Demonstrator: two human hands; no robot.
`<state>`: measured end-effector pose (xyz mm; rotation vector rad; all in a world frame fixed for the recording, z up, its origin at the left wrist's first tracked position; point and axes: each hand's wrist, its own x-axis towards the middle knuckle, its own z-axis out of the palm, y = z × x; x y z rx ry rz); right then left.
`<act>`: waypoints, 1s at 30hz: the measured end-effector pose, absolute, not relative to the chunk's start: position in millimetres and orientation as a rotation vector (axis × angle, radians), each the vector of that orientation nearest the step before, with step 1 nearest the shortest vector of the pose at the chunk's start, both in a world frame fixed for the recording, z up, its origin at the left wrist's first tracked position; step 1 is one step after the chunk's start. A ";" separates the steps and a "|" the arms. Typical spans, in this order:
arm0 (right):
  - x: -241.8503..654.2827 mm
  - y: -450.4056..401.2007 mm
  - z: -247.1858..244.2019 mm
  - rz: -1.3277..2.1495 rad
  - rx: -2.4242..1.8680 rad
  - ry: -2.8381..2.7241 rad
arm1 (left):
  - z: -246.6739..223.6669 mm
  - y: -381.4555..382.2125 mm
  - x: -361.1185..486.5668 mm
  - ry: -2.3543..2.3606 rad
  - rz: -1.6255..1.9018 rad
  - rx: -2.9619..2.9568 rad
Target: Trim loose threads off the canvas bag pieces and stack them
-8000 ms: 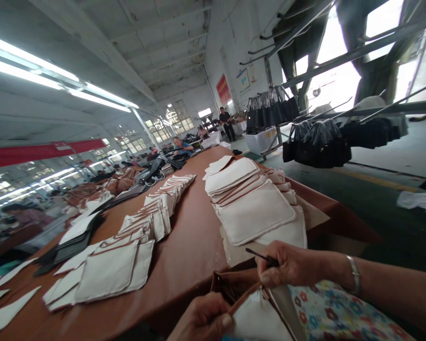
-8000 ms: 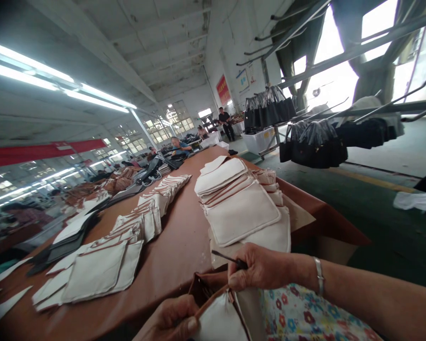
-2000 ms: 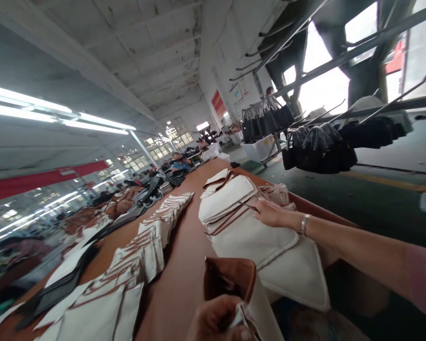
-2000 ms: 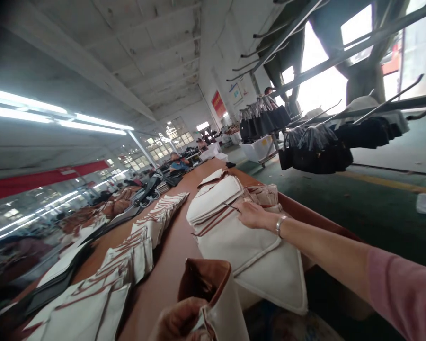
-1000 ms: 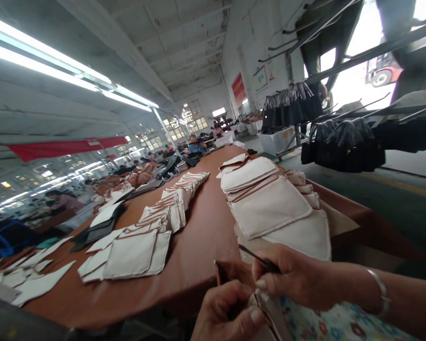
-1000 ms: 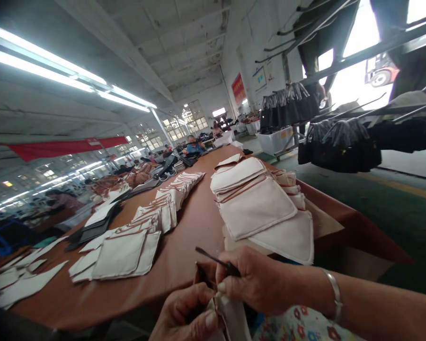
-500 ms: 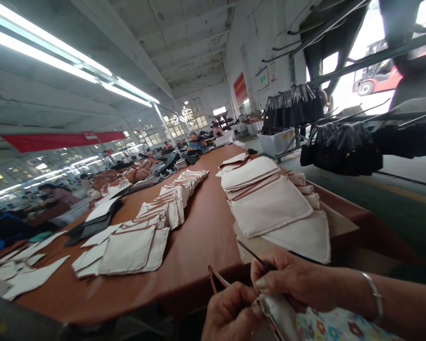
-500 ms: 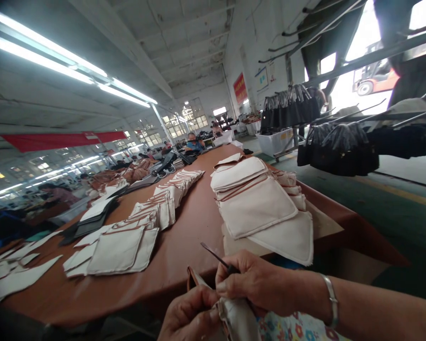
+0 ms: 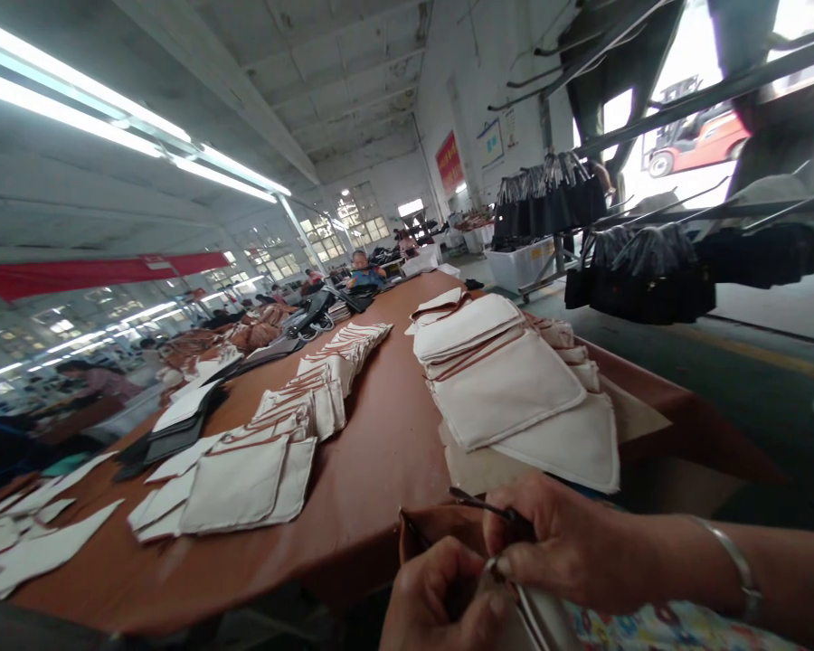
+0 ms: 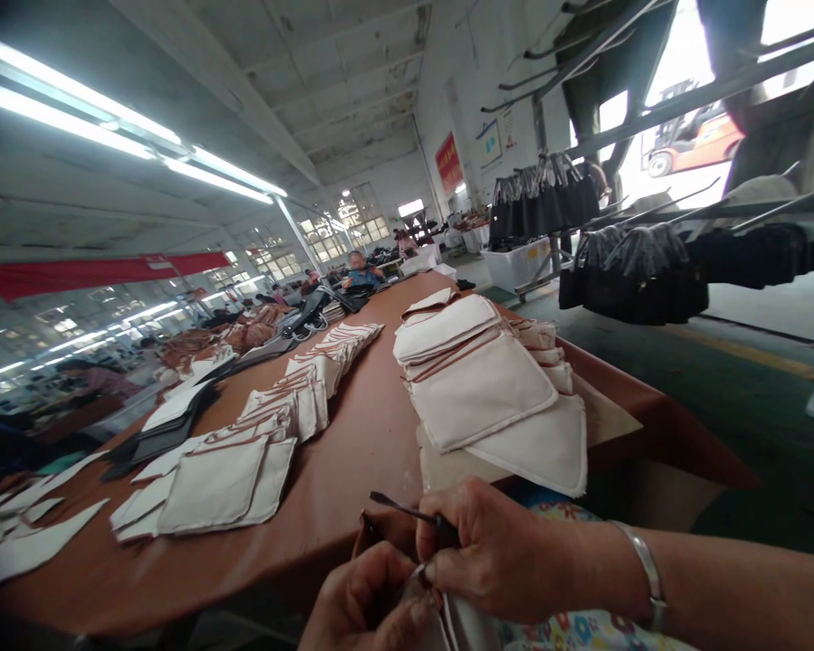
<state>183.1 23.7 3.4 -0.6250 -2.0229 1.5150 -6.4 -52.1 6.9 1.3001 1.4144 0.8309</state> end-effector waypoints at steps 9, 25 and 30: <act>199.9 26.7 -2.1 0.858 -0.027 -2.161 | -7.5 -37.4 -9.9 1.263 0.752 1.105; 216.4 39.7 0.1 1.490 -0.329 -2.117 | 18.3 -41.5 0.3 1.406 0.586 1.705; 211.6 53.3 3.8 1.674 -0.298 -2.250 | 21.8 -40.5 3.8 1.381 0.659 1.884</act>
